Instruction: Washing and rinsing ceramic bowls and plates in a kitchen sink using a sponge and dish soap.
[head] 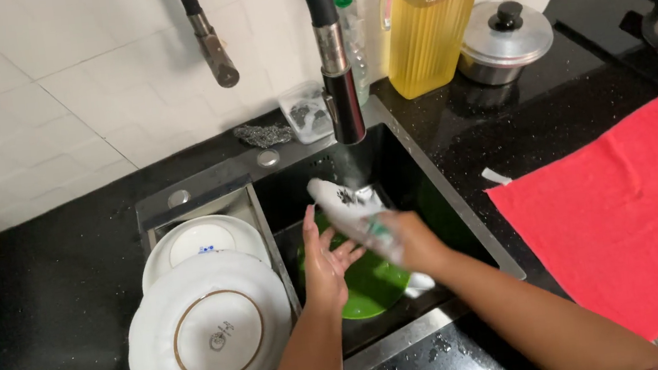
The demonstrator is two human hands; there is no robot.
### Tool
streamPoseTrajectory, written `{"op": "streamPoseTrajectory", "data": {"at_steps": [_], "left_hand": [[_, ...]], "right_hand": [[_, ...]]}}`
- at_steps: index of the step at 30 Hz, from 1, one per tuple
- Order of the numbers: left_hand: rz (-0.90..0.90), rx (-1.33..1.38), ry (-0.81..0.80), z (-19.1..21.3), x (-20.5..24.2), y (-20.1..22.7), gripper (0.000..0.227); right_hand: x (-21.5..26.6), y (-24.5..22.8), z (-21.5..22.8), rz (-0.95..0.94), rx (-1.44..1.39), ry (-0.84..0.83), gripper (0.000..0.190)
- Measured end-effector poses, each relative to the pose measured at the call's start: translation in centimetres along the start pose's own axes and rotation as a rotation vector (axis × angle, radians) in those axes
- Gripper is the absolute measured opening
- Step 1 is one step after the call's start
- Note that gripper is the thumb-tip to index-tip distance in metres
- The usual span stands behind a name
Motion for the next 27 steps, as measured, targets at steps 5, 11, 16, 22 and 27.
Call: {"op": "streamPoseTrajectory", "data": {"at_steps": [5, 11, 16, 22, 27], "left_hand": [[-0.350, -0.232, -0.009, 3.0, -3.6, -2.7, 0.070], [-0.089, 0.288, -0.093, 1.4, -1.6, -1.3, 0.065], [-0.142, 0.289, -0.036, 0.9, -0.9, 0.1, 0.063], [-0.218, 0.204, 0.214, 2.2, -1.8, -1.2, 0.061], [-0.226, 0.149, 0.262, 2.3, -1.3, -1.9, 0.053]], "right_hand": [[-0.2, 3.1, 7.1, -0.647, -1.134, 0.159, 0.060], [-0.3, 4.7, 7.2, -0.685, -1.439, 0.108, 0.065], [-1.7, 5.5, 6.2, -0.442, -1.082, 0.403, 0.064], [0.7, -4.4, 1.9, -0.059, -0.189, 0.440, 0.048], [-0.9, -8.9, 0.4, 0.155, 0.214, 0.240, 0.066]]}}
Point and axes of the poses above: each hand's wrist, its own x-axis away from the middle knuckle, its own z-axis out of the back of the hand, y = z × x, the point moved 3 cm from there along -x, towards the middle knuckle, and after that the axes turned 12 degrees about -z, right-handed, at the moved point
